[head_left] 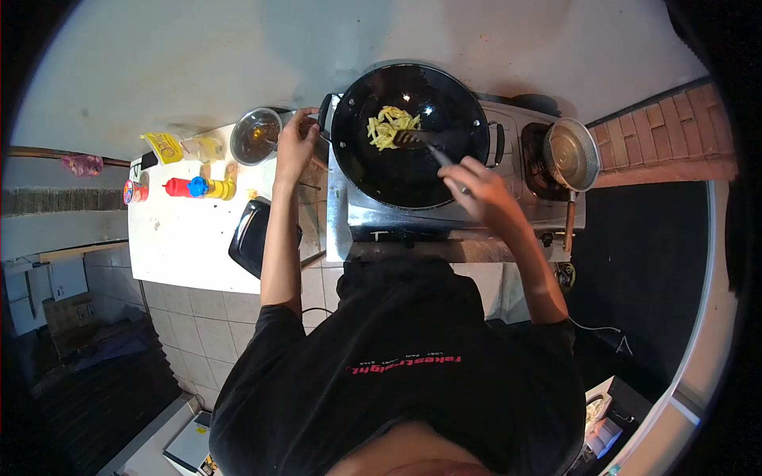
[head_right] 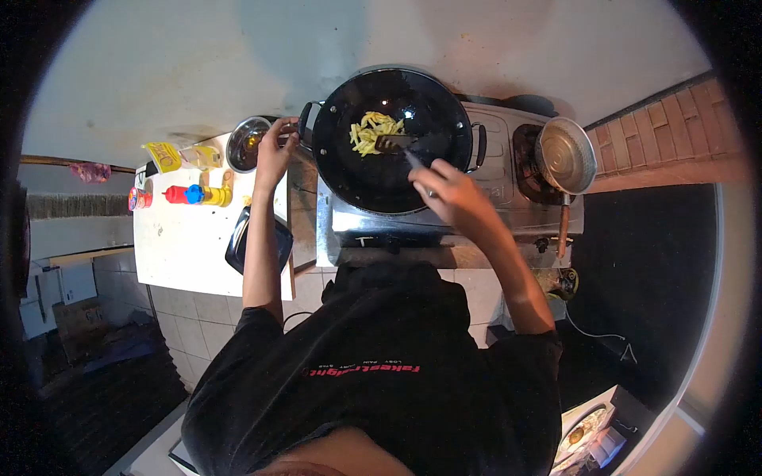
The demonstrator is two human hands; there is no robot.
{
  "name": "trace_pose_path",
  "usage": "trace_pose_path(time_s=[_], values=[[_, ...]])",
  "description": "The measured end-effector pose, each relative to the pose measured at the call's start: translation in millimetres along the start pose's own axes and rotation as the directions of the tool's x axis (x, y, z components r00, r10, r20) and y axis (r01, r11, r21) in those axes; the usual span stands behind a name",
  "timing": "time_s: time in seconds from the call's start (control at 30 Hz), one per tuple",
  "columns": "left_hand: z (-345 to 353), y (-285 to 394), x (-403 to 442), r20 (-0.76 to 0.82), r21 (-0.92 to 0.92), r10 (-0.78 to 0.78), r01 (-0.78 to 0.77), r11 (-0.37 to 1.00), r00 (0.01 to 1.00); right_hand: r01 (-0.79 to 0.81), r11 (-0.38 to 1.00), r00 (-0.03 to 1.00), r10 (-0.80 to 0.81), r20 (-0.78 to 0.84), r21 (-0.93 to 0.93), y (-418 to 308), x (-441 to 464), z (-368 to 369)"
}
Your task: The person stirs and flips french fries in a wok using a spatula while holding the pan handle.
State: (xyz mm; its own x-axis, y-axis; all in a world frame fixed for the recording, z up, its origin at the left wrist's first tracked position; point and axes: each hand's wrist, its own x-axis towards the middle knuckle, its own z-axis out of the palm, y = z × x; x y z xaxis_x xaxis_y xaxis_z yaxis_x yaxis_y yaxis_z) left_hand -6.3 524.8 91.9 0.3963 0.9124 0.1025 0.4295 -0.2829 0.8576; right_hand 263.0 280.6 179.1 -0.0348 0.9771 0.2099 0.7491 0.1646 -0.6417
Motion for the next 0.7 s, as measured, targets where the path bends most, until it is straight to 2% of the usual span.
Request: trace_pose_path(time_s=[0.03, 0.07, 0.1, 0.17, 0.2, 0.27, 0.43, 0.5, 0.53, 0.57, 0.6, 0.63, 0.7], values=[[-1.3, 0.9, -0.4, 0.009, 0.014, -0.006, 0.006, 1.000, 1.000, -0.080, 0.996, 0.994, 0.082, -0.068, 0.023, -2.6, 5.5, -3.2], [-1.2, 0.4, -0.1, 0.009, -0.001, -0.001, 0.001, 1.000, 1.000, 0.000, 1.000, 0.970, 0.003, -0.242, 0.010, 0.4, 10.9, -3.1], [-0.8, -0.4, -0.5, 0.011, 0.000, -0.002, 0.002, 1.000, 1.000, -0.002, 1.000, 0.970, 0.005, -0.242, 0.012, 1.1, 16.0, -7.0], [1.6, -1.1, -1.4, -0.022, -0.015, -0.023, 0.023, 1.000, 0.999, -0.114, 0.993, 0.928, 0.115, -0.353, 0.024, -0.4, 27.1, -21.2], [2.4, -1.1, -2.2, -0.022, -0.016, -0.022, 0.022, 1.000, 1.000, -0.114, 0.993, 0.928, 0.115, -0.354, 0.023, 2.2, 32.8, -23.9], [2.1, -0.9, -3.0, -0.025, -0.017, -0.024, 0.023, 1.000, 0.999, -0.237, 0.969, 0.896, 0.191, -0.401, -0.069, 7.2, 45.2, -27.3], [1.3, 2.3, -9.2, -0.037, -0.043, -0.010, 0.008, 0.999, 0.999, -0.267, 0.951, 0.870, 0.167, -0.464, -0.157, 41.3, 61.0, -5.5], [0.6, 4.8, -9.6, -0.050, 0.032, 0.018, -0.017, 0.999, 0.999, -0.282, 0.946, 0.857, 0.173, -0.485, -0.161, 55.5, 64.7, 7.9], [1.4, 5.9, -9.1, -0.052, 0.031, 0.021, -0.020, 0.999, 0.998, -0.377, 0.907, 0.801, 0.421, -0.425, 0.187, 58.6, 68.5, 15.0], [2.9, 6.7, -9.2, -0.073, 0.054, 0.035, -0.031, 0.998, 0.997, -0.441, 0.742, 0.729, 0.624, -0.281, 0.505, 59.9, 71.5, 18.6], [3.4, 7.4, -8.7, -0.096, 0.078, 0.049, -0.042, 0.996, 0.994, -0.529, 0.742, 0.708, 0.653, -0.269, 0.411, 58.2, 70.1, 19.3], [3.0, 7.4, -7.8, -0.102, 0.081, 0.052, -0.044, 0.996, 0.993, -0.524, 0.746, 0.712, 0.649, -0.269, 0.412, 63.3, 68.2, 23.5], [3.1, 7.2, -8.6, -0.097, 0.073, 0.071, -0.064, 0.995, 0.993, -0.411, 0.639, 0.728, 0.659, -0.188, 0.650, 87.6, 56.3, 37.7]])
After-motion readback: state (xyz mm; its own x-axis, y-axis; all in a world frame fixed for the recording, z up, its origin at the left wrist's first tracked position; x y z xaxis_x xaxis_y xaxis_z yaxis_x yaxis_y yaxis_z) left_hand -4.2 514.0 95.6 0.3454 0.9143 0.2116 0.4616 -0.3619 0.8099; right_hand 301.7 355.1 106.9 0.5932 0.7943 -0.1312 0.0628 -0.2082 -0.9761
